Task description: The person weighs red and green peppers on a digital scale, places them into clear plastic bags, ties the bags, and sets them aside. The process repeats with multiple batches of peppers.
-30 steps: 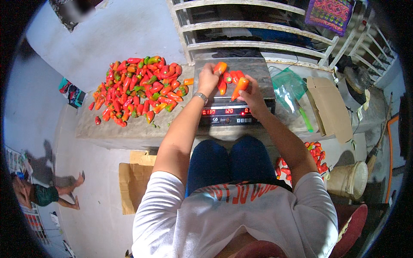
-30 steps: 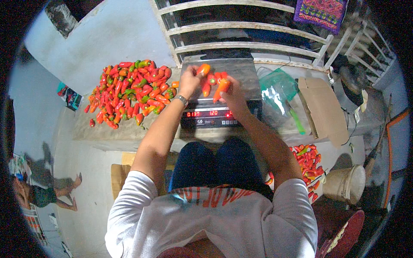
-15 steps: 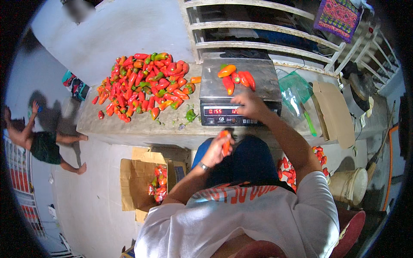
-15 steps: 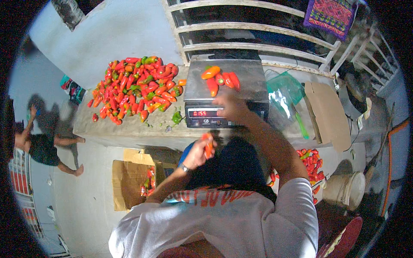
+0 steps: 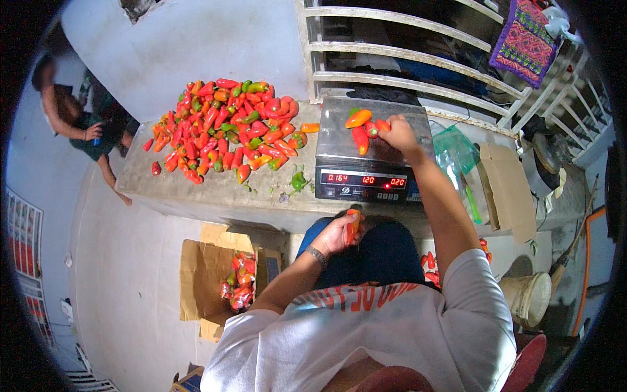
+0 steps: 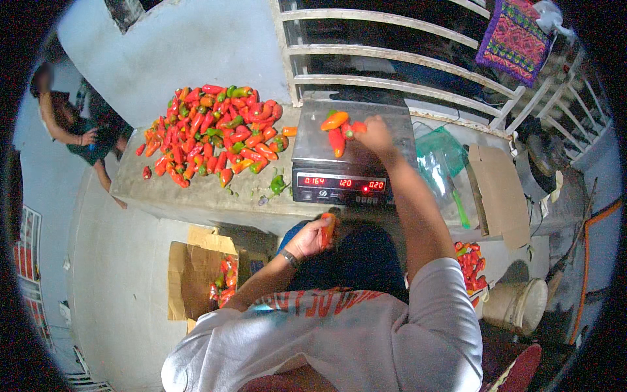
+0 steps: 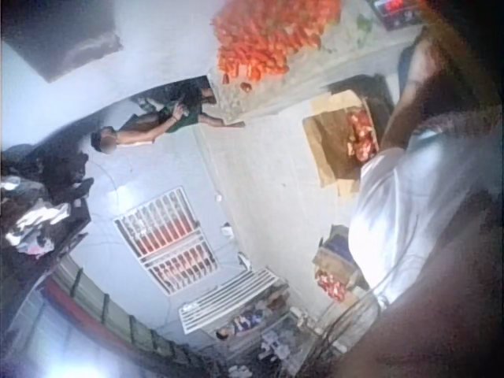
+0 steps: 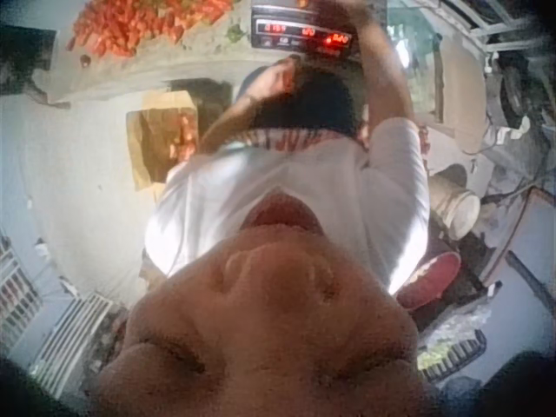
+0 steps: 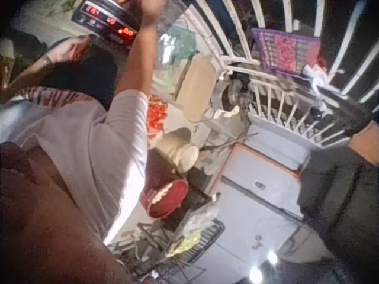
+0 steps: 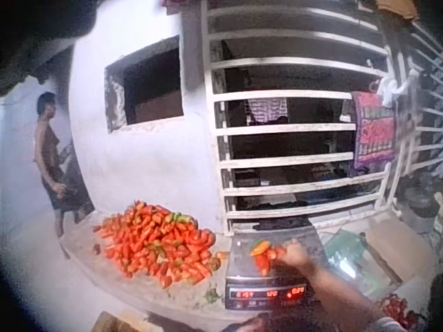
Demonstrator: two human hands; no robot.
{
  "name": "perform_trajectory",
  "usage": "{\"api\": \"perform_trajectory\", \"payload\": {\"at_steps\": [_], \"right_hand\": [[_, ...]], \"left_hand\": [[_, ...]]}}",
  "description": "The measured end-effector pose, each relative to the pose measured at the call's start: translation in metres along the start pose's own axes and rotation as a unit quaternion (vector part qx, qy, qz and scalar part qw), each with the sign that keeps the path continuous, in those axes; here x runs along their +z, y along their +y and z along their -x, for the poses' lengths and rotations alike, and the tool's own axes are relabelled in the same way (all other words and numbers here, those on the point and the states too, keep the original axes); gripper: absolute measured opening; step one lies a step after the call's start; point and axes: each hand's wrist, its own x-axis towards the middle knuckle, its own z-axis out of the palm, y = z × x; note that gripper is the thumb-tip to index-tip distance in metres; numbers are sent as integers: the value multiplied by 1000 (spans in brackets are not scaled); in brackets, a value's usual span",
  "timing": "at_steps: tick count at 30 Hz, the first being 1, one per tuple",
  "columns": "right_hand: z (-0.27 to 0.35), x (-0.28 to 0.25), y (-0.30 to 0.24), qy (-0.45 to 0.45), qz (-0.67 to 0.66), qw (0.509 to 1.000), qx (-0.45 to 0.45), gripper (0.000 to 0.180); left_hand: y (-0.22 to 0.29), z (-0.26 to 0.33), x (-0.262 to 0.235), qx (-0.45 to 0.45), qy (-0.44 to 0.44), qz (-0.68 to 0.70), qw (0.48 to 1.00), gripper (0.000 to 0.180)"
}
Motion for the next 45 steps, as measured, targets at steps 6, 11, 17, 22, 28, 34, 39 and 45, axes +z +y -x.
{"api": "perform_trajectory", "payload": {"at_steps": [6,11,17,22,28,34,39,45], "right_hand": [[-9,18,36,-23,-520,836,174,26],[1,1,27,-10,-662,695,279,31],[28,-20,45,-1,-671,685,284,32],[71,-40,45,-66,-721,652,226,34],[146,-59,19,-118,-744,615,232,32],[223,-27,11,-247,-741,568,258,38],[247,-20,-5,-295,-690,613,248,41],[244,-15,-2,-296,-661,626,290,45]], "left_hand": [[0,1,8,-12,15,-23,1000,22],[0,3,6,-15,3,-12,1000,22],[-1,6,13,-7,7,-26,1000,23],[-2,2,8,-8,22,-34,999,26],[1,9,19,-17,64,-78,995,50],[5,14,18,26,7,-13,1000,64],[11,29,40,158,-2,22,987,61],[26,59,90,314,4,-126,941,60]]}}
